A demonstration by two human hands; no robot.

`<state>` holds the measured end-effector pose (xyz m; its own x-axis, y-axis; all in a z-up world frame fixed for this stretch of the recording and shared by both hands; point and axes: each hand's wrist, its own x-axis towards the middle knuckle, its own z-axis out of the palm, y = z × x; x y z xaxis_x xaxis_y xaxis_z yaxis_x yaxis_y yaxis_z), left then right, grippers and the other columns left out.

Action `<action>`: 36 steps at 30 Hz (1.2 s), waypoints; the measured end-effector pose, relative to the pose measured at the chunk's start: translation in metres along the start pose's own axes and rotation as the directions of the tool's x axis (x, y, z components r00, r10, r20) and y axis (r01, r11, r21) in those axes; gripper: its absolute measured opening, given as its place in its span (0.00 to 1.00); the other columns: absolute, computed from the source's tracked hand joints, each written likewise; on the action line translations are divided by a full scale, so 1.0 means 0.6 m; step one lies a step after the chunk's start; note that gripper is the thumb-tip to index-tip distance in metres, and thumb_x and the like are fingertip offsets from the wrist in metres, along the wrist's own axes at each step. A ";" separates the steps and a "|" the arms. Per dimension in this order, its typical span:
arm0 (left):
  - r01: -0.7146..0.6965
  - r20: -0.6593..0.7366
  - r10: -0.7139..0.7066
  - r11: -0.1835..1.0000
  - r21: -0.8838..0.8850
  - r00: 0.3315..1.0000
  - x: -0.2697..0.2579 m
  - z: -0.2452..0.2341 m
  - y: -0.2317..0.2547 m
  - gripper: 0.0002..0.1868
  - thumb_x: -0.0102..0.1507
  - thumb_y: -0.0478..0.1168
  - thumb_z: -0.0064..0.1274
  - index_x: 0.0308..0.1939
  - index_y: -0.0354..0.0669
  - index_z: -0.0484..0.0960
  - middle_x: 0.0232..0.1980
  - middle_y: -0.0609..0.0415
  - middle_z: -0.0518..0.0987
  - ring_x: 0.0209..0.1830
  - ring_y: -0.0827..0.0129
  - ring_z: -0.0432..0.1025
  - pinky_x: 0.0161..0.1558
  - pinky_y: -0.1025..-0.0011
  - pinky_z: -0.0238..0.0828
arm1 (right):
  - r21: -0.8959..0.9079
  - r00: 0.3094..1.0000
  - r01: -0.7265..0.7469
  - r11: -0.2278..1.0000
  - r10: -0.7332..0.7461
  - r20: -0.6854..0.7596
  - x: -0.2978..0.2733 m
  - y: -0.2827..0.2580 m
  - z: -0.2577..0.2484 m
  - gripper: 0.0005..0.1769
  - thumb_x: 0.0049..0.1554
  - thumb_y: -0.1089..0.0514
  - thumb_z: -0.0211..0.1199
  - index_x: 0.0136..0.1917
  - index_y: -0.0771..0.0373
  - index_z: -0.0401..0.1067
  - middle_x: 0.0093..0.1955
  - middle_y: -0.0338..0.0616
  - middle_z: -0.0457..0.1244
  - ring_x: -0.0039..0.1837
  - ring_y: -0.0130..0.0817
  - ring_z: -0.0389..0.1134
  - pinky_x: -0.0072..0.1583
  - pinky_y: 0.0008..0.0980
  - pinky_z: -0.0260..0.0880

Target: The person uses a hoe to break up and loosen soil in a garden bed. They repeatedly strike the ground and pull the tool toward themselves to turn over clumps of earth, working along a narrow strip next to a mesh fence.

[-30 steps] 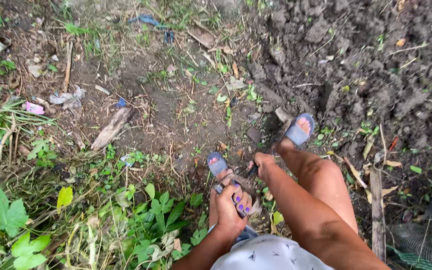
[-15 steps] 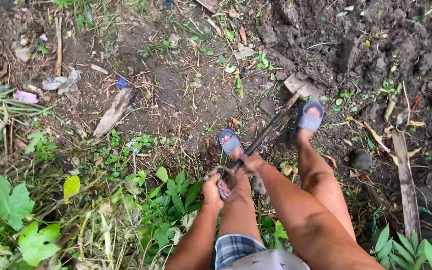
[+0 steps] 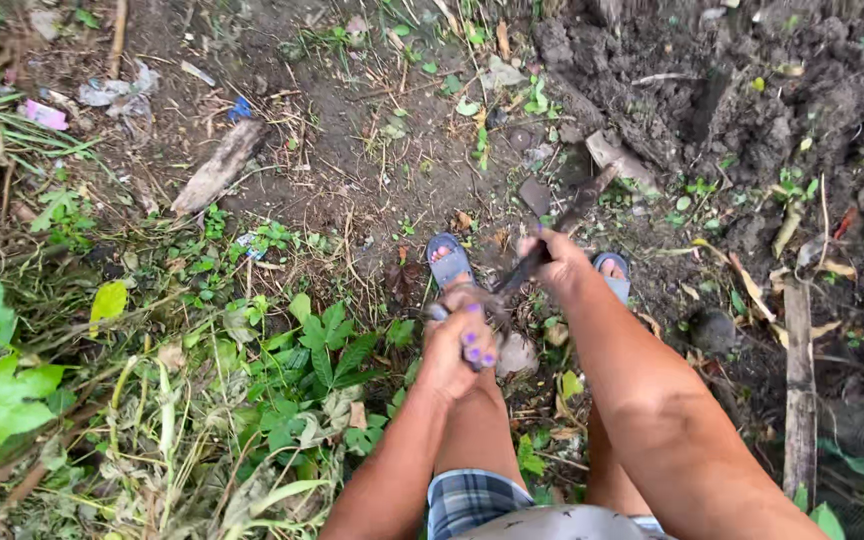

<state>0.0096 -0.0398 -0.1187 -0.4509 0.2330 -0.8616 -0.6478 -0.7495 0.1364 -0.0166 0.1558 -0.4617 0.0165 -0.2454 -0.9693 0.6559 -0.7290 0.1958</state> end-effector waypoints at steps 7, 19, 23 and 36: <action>-0.143 0.170 0.058 0.828 0.543 0.984 -0.127 0.183 -0.212 0.44 0.59 0.27 0.48 0.76 0.62 0.53 0.24 0.57 0.70 0.14 0.73 0.63 0.17 0.69 0.61 | 0.221 0.939 -0.049 0.974 -0.031 0.344 -0.201 -0.084 -0.199 0.19 0.66 0.53 0.60 0.33 0.56 0.66 0.27 0.34 0.59 0.26 0.28 0.58 0.30 0.30 0.64; -0.214 0.082 0.202 0.962 0.170 0.976 -0.261 0.273 -0.278 0.29 0.61 0.32 0.46 0.67 0.48 0.65 0.16 0.60 0.57 0.07 0.73 0.53 0.12 0.70 0.55 | -0.155 0.937 0.350 0.924 -0.344 0.070 -0.355 -0.050 -0.195 0.13 0.65 0.54 0.58 0.43 0.64 0.65 0.33 0.46 0.61 0.32 0.37 0.63 0.37 0.38 0.70; -0.139 0.004 0.139 0.987 0.083 0.990 -0.251 0.238 -0.303 0.18 0.60 0.34 0.46 0.55 0.45 0.72 0.15 0.63 0.56 0.07 0.74 0.51 0.11 0.71 0.52 | -0.117 0.952 0.306 0.945 -0.300 0.066 -0.324 -0.012 -0.248 0.09 0.64 0.56 0.55 0.44 0.63 0.64 0.33 0.44 0.58 0.31 0.38 0.62 0.36 0.41 0.69; 0.039 -0.174 -0.054 0.995 -0.091 0.983 -0.087 0.191 -0.365 0.13 0.63 0.37 0.48 0.25 0.51 0.64 0.18 0.63 0.58 0.14 0.72 0.54 0.20 0.67 0.51 | -0.239 0.975 0.175 0.955 -0.202 -0.093 -0.308 -0.051 -0.307 0.09 0.65 0.56 0.53 0.43 0.59 0.67 0.30 0.39 0.58 0.29 0.33 0.59 0.33 0.35 0.66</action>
<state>0.1046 0.1832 -0.0472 -0.3012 0.1617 -0.9397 -0.6062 -0.7932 0.0578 0.0994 0.3414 -0.3163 -0.0465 -0.0327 -0.9984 0.8094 -0.5869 -0.0185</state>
